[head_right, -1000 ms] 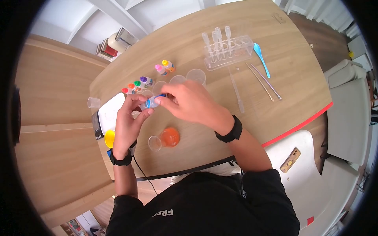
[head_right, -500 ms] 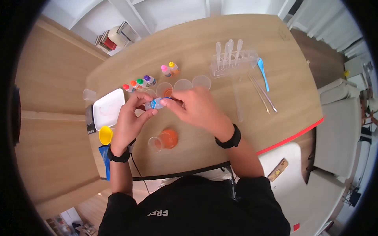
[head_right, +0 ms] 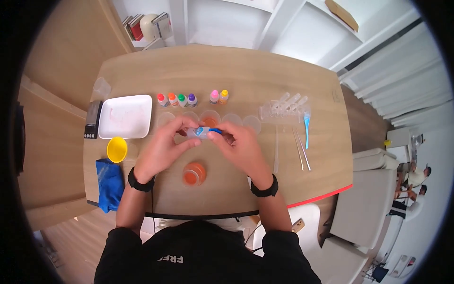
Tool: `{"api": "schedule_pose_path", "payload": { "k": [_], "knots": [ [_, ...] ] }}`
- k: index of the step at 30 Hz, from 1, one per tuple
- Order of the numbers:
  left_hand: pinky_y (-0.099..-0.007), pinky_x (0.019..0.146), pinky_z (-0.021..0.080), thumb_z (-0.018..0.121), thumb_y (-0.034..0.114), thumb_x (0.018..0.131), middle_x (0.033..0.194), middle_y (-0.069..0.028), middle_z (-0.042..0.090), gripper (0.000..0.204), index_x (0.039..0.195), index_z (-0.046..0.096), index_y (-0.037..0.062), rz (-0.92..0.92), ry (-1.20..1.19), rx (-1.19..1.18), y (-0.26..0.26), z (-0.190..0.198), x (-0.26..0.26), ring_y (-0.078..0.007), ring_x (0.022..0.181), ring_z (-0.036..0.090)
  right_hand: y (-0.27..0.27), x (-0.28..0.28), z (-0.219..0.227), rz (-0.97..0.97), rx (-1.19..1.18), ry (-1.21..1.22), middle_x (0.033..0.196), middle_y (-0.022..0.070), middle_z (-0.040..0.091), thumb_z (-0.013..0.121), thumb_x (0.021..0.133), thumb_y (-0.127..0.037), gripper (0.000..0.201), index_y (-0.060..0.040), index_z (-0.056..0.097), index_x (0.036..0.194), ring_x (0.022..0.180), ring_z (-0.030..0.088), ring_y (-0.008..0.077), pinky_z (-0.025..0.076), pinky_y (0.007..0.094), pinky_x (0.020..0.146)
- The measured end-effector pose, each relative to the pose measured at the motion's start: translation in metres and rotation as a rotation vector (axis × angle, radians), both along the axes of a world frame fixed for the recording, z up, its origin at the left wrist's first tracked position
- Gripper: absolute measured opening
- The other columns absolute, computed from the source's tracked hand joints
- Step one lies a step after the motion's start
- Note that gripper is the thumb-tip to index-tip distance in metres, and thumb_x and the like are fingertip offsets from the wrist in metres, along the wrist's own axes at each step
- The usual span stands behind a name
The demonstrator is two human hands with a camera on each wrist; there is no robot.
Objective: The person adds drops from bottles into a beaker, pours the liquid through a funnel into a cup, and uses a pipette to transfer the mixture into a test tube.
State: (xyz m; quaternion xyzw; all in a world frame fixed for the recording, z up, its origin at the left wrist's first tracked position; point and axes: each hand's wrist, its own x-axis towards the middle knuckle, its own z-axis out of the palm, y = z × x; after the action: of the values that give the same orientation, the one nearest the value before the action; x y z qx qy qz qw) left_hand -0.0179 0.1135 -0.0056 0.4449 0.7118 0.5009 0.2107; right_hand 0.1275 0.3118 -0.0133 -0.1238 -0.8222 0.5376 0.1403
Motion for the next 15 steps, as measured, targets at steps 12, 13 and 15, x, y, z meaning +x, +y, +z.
{"api": "schedule_pose_path", "payload": {
  "k": [12, 13, 15],
  "knots": [
    [-0.0305, 0.074, 0.054, 0.078, 0.009, 0.101, 0.098, -0.0062, 0.077, 0.015, 0.114, 0.073, 0.0023, 0.185, -0.074, 0.276, -0.022, -0.009, -0.001, -0.0165, 0.082, 0.067, 0.020, -0.068, 0.078, 0.006, 0.604, -0.065, 0.091, 0.0073, 0.079, 0.084, 0.094, -0.014, 0.016, -0.0068, 0.080, 0.108, 0.077, 0.075, 0.0179, 0.057, 0.0315, 0.070],
    [-0.0304, 0.073, 0.054, 0.078, 0.009, 0.102, 0.095, -0.0064, 0.076, 0.013, 0.112, 0.074, 0.0017, 0.194, -0.076, 0.267, -0.023, -0.010, 0.000, -0.0163, 0.080, 0.067, 0.021, -0.077, 0.078, 0.052, 0.674, -0.074, 0.091, 0.0079, 0.079, 0.083, 0.093, -0.015, 0.015, -0.0073, 0.080, 0.106, 0.079, 0.074, 0.0226, 0.057, 0.0356, 0.070],
    [-0.0306, 0.072, 0.053, 0.077, 0.008, 0.102, 0.095, -0.0070, 0.076, 0.012, 0.111, 0.074, 0.0009, 0.201, -0.085, 0.291, -0.028, -0.016, 0.002, -0.0163, 0.079, 0.066, 0.023, -0.091, 0.071, 0.141, 0.808, -0.091, 0.091, 0.0091, 0.077, 0.079, 0.092, -0.018, 0.013, -0.0083, 0.079, 0.101, 0.082, 0.073, 0.0321, 0.056, 0.0437, 0.070]
  ]
}}
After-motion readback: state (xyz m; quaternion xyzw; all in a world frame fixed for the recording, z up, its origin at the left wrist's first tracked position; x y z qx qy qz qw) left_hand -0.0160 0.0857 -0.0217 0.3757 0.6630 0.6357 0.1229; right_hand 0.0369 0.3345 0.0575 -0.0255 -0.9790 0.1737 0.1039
